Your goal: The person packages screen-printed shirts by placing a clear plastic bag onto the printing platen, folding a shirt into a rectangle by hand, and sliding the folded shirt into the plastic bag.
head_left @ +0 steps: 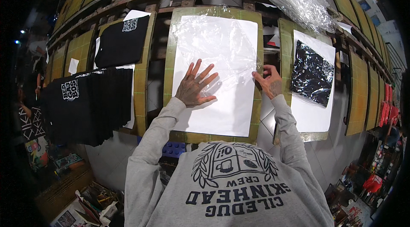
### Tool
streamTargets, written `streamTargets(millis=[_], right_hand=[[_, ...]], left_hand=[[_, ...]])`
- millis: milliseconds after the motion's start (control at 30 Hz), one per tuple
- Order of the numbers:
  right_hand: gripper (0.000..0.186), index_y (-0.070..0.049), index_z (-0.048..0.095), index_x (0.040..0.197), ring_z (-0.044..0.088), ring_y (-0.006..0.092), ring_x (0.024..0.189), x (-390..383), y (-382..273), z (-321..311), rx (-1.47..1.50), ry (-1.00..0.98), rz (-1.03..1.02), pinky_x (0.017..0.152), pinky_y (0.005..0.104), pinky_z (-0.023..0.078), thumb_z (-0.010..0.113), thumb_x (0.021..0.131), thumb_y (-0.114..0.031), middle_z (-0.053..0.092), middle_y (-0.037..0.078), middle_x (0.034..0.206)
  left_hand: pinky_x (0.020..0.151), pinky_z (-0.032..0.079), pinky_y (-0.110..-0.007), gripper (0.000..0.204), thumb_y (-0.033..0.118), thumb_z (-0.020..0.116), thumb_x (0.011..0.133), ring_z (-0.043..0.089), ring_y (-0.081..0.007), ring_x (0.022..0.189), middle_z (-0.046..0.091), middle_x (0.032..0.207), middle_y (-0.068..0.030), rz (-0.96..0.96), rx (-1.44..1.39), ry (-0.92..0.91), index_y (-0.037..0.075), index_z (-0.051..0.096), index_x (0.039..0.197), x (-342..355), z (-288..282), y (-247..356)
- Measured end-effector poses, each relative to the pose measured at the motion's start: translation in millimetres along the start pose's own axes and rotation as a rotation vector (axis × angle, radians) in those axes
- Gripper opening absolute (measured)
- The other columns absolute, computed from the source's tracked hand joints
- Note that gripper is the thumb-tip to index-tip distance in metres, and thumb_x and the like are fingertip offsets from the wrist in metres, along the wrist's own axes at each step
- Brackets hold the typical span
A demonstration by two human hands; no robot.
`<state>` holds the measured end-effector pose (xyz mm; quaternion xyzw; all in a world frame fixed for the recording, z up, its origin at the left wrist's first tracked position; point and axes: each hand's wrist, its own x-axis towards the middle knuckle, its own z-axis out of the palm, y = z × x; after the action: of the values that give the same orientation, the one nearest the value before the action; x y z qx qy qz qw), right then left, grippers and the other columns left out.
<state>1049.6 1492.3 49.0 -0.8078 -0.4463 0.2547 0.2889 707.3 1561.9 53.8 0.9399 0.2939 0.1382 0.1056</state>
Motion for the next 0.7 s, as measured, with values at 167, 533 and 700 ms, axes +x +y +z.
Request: streamTargets(millis=[167, 533, 700], right_hand=[[0.031, -0.004, 0.076, 0.096, 0.064, 0.0178, 0.077, 18.3, 48.9, 9.2, 0.209, -0.028, 0.023, 0.071, 0.0319, 0.051, 0.084, 0.085, -0.032, 0.072, 0.008, 0.089], [0.024, -0.001, 0.058, 0.113, 0.071, 0.0189, 0.077, -12.1, -7.0, -11.3, 0.911, -0.297, 0.365, 0.064, 0.0270, 0.058, 0.071, 0.098, -0.014, 0.074, 0.015, 0.098], [0.033, 0.000, 0.058, 0.115, 0.072, 0.0207, 0.078, -30.9, -25.1, -9.4, 0.952, -0.302, 0.458, 0.065, 0.0289, 0.060, 0.075, 0.096, -0.021, 0.072, 0.016, 0.100]], left_hand=[[0.118, 0.035, -0.051, 0.088, 0.070, 0.078, 0.079, 0.039, -0.0309, 0.142, 0.044, 0.150, -0.0075, -0.040, -0.004, 0.164, 0.025, 0.051, 0.150, -11.8, -1.6, -5.3], [0.046, 0.049, -0.025, 0.080, 0.072, 0.063, 0.092, 0.063, -0.0145, 0.052, 0.072, 0.075, -0.0101, -1.357, -0.993, 0.092, -0.006, 0.064, 0.111, -33.3, -23.0, 48.4], [0.042, 0.048, -0.025, 0.084, 0.073, 0.064, 0.090, 0.066, -0.0133, 0.057, 0.077, 0.092, -0.0162, -1.412, -1.400, -0.074, -0.008, 0.068, 0.111, -38.4, -17.0, 67.9]])
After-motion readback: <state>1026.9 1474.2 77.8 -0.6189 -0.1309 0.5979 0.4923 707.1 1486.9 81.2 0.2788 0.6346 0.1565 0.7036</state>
